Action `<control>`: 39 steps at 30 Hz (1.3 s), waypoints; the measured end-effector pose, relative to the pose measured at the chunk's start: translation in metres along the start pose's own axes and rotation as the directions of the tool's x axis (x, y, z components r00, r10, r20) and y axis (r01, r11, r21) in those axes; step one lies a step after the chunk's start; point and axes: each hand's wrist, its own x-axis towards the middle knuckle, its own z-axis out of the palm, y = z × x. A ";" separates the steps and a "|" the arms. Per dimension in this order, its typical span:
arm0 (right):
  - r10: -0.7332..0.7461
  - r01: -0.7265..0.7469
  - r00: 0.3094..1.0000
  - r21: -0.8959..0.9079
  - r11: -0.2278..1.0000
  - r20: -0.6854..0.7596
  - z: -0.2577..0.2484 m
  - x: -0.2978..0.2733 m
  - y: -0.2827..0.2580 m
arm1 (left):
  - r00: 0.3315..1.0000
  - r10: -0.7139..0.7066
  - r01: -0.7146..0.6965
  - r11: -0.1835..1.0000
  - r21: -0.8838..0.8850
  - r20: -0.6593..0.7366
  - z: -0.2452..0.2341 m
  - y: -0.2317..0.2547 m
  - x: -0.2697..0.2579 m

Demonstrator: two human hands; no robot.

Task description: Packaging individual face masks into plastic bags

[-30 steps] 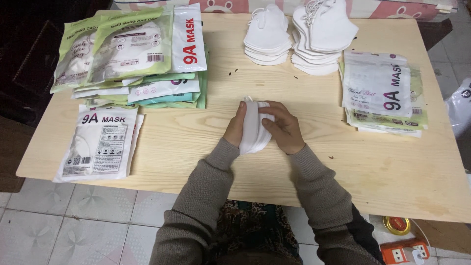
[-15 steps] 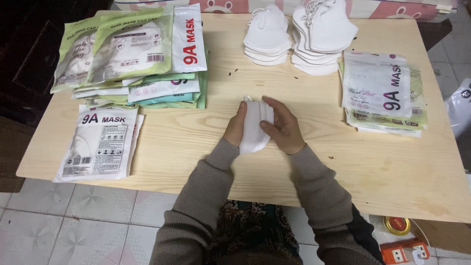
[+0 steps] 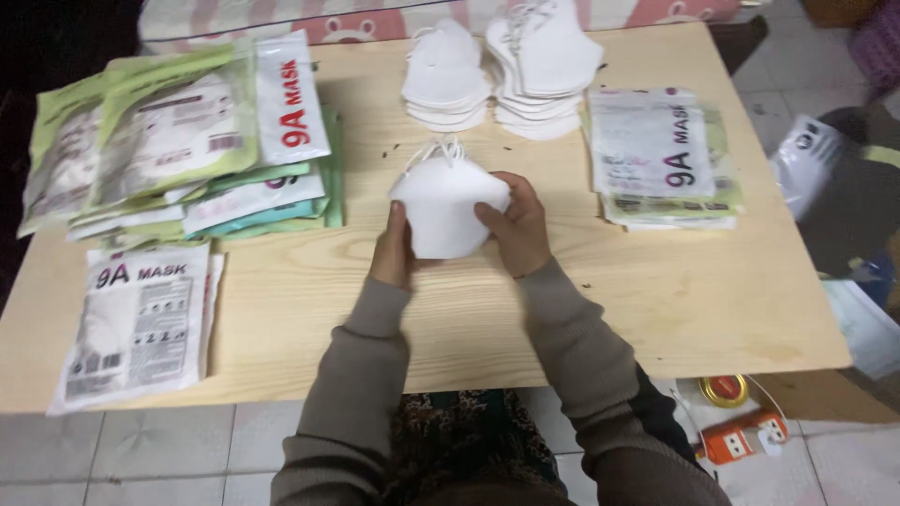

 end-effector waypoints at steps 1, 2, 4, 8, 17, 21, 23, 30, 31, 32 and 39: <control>-0.005 0.005 1.000 -0.003 1.000 -0.011 -0.004 0.002 0.007 | 1.000 -0.004 0.004 1.000 0.004 0.012 -0.003 -0.012 0.006; 0.021 -0.021 1.000 0.024 0.999 0.006 -0.008 0.005 0.013 | 0.988 -0.031 0.039 0.998 -0.051 0.149 -0.007 -0.024 0.011; 0.046 -0.047 0.999 0.050 0.998 0.019 -0.014 0.007 0.019 | 0.956 -0.052 0.084 0.992 -0.099 0.289 -0.022 -0.047 0.030; 0.075 -0.048 0.976 -0.133 0.990 0.206 -0.020 0.009 0.020 | 0.965 0.163 -0.222 0.927 0.302 0.208 -0.034 -0.056 0.044; 0.137 0.195 0.939 -0.819 0.539 0.314 -0.007 -0.001 -0.022 | 0.901 0.347 -0.430 0.635 0.642 0.261 -0.046 -0.070 0.057; 0.161 0.225 0.929 -0.853 0.470 0.334 -0.015 0.004 -0.005 | 0.898 0.352 -0.431 0.579 0.692 0.264 -0.057 -0.086 0.072; 0.090 0.258 0.933 -0.823 0.506 0.348 -0.008 0.001 -0.015 | 0.902 0.361 -0.420 0.611 0.671 0.235 -0.052 -0.083 0.066; -0.318 0.170 0.945 -0.944 0.281 0.075 -0.062 0.022 -0.034 | 0.862 0.470 -0.491 0.682 0.542 0.189 -0.030 -0.061 0.047; -0.323 0.167 0.944 -0.946 0.278 0.072 -0.079 0.027 -0.039 | 0.861 0.470 -0.495 0.682 0.539 0.196 -0.030 -0.068 0.049; -0.279 0.043 0.960 -0.989 0.138 0.003 -0.095 0.032 -0.043 | 0.910 0.390 -0.408 0.781 0.474 0.139 -0.031 -0.075 0.051; -0.186 -0.163 0.978 -0.899 -0.406 -0.094 -0.173 0.046 -0.021 | 0.957 0.277 -0.264 0.698 0.665 0.090 -0.034 -0.088 0.061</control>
